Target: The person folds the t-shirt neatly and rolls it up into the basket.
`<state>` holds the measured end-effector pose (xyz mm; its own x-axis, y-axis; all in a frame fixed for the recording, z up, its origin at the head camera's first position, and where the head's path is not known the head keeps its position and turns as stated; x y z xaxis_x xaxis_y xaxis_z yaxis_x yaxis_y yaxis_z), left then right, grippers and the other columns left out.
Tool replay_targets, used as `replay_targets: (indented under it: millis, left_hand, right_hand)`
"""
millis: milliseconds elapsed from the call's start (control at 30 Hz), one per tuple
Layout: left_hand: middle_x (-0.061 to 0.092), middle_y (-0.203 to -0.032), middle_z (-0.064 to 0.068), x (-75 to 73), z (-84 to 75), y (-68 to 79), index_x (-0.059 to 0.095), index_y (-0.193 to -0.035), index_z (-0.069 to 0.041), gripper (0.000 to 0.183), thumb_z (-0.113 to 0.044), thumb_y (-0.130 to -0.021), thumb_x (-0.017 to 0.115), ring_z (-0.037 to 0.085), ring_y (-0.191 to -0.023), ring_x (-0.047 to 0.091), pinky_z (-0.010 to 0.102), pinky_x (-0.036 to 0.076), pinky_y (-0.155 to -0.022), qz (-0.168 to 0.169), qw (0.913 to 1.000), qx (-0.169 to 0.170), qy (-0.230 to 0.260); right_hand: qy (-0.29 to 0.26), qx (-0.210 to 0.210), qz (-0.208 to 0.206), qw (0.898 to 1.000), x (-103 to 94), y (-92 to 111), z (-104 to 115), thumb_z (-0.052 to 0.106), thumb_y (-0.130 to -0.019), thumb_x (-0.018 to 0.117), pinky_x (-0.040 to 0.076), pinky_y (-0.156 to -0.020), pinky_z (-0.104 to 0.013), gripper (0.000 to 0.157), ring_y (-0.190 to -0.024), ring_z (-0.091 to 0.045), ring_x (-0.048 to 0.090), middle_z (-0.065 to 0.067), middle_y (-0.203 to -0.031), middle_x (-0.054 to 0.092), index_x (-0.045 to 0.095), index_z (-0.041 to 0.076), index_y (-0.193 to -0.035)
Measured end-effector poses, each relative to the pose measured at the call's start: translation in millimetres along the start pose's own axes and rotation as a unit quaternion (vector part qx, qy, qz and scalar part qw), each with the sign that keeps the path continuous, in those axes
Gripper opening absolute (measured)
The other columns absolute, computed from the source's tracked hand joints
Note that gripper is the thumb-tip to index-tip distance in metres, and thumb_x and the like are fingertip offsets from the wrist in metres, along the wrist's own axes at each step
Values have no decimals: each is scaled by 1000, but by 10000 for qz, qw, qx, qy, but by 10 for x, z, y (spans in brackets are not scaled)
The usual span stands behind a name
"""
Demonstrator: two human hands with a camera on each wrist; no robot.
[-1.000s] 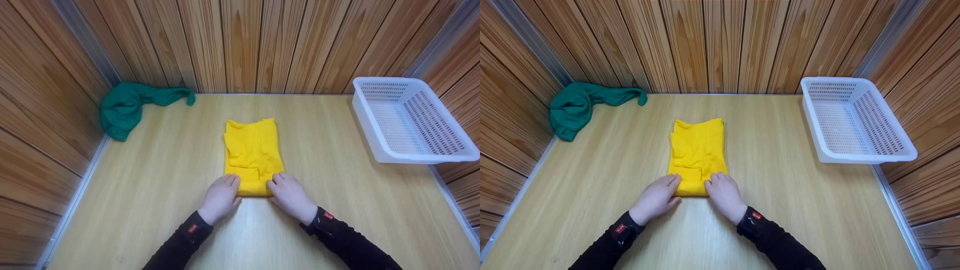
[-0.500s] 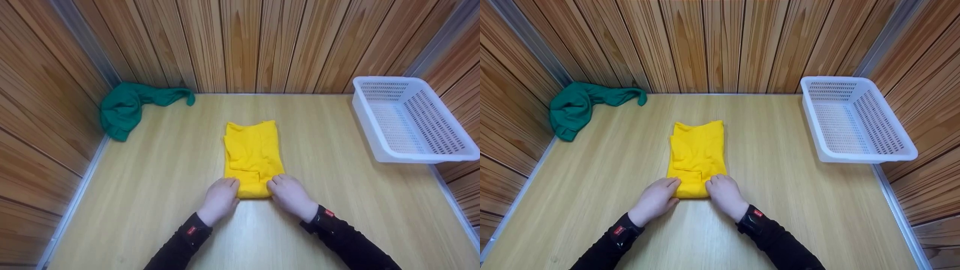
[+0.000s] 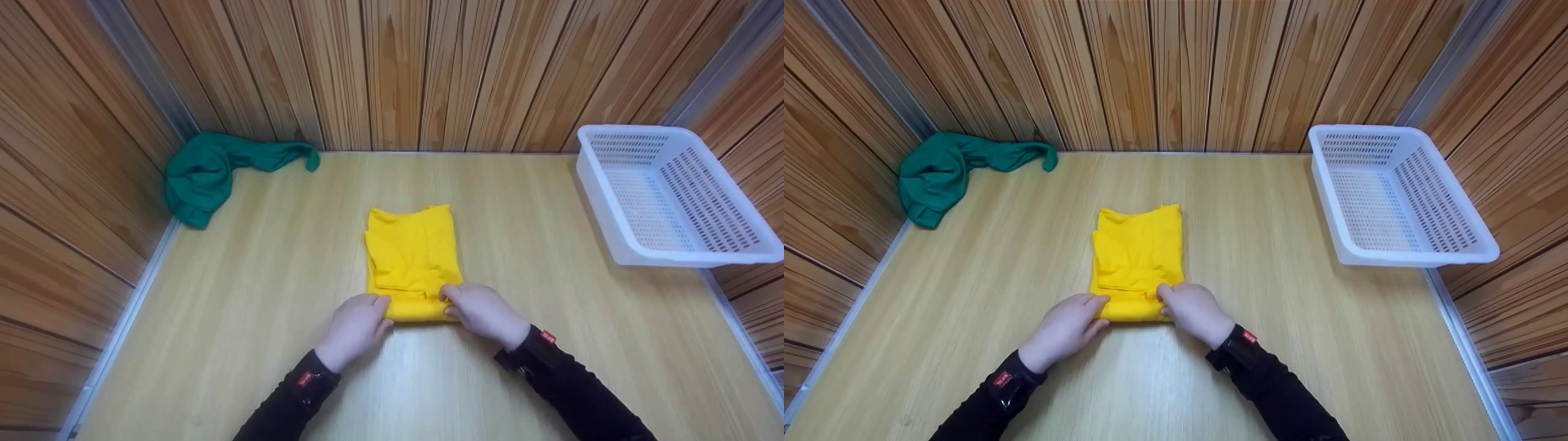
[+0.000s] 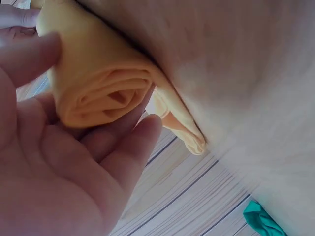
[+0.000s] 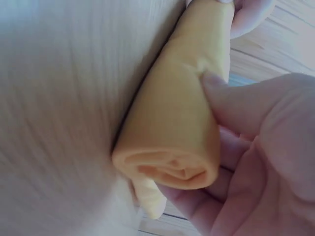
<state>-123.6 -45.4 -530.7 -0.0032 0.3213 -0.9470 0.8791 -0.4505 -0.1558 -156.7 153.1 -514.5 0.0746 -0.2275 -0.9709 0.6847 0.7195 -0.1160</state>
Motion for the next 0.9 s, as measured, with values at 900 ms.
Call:
replay_targets:
  millis: [900]
  left_hand:
    - [60, -104, 14, -59, 29, -191, 61, -116, -4, 21, -10, -95, 61, 32, -98, 58, 44, 46, -89, -957, 9919, -417, -727]
  right_hand:
    - [689, 59, -1110, 9914, -98, -183, 41, 3, -81, 76, 43, -58, -34, 20, -72, -20, 54, 0, -79, 56, 59, 14, -82]
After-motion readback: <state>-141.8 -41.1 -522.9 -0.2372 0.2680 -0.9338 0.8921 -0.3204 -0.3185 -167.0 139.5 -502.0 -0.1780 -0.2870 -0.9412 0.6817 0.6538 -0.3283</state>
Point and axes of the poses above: each hand's wrist, its own y-axis away from the middle knuckle, its own x-axis out of the palm, z = x × y, the point moved 6 cm from there along -y, towards the middle knuckle
